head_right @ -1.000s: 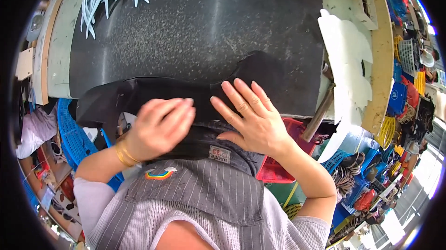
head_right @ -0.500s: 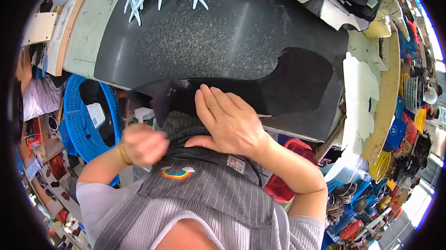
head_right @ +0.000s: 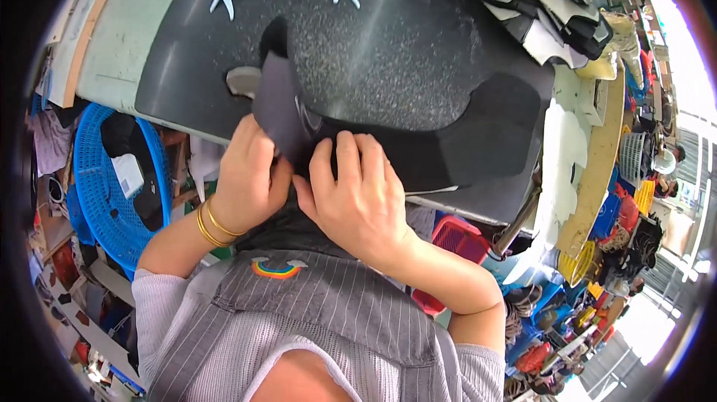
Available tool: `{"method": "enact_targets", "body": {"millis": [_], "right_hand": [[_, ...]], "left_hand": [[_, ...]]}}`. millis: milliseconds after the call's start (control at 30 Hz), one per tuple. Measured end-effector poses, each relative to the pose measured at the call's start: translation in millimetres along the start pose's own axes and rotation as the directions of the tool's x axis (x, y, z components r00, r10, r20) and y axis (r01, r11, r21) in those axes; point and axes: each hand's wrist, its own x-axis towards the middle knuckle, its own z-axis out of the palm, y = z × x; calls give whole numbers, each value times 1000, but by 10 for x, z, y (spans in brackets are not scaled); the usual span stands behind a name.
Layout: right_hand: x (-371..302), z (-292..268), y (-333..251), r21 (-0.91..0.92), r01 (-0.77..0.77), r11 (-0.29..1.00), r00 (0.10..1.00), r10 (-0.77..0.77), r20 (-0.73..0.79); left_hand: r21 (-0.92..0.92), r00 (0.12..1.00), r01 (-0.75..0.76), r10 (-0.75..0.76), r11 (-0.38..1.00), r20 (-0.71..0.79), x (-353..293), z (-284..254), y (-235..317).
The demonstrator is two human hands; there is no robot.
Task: Manually attaching white reinforcement strips to black shoe upper components on a factory assembly line.
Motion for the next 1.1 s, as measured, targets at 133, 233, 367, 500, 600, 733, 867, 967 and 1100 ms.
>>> {"method": "enact_targets", "body": {"millis": [133, 233, 367, 500, 600, 733, 867, 967, 1100], "right_hand": [[52, 10, -36, -32, -22, 999, 1000, 22, 0], [38, 32, -24, -65, 23, 998, 999, -21, 26], [21, -16, -18, 28, -22, 999, 999, 21, 30], [133, -108, -49, 108, -76, 991, 995, 70, 65], [155, -168, -2, 175, -134, 975, 987, 116, 108], [141, -65, 43, 39, -149, 988, 988, 148, 39], [371, -50, 281, 85, -240, 967, 970, 236, 54], [154, -6, 220, 155, -22, 988, 995, 36, -93], [-135, 168, 4, -166, 165, 972, 983, -175, -50]], "left_hand": [[-2, 996, -16, 16, 1000, -88, 121, 72, -3], [-30, 997, 36, -38, 999, -60, 84, 62, -2], [-44, 988, 61, -67, 997, -142, 111, 123, 37], [-28, 978, 150, -153, 988, -139, 210, 114, 18], [-1, 979, 138, -137, 990, -149, 167, 113, 40], [117, 993, 83, -72, 990, -93, 78, 203, 36], [242, 997, 24, -5, 970, -77, -19, 206, 33], [242, 998, -5, 20, 970, -59, -27, 225, 15], [279, 996, -91, 81, 956, 47, 65, 51, 30]]}}
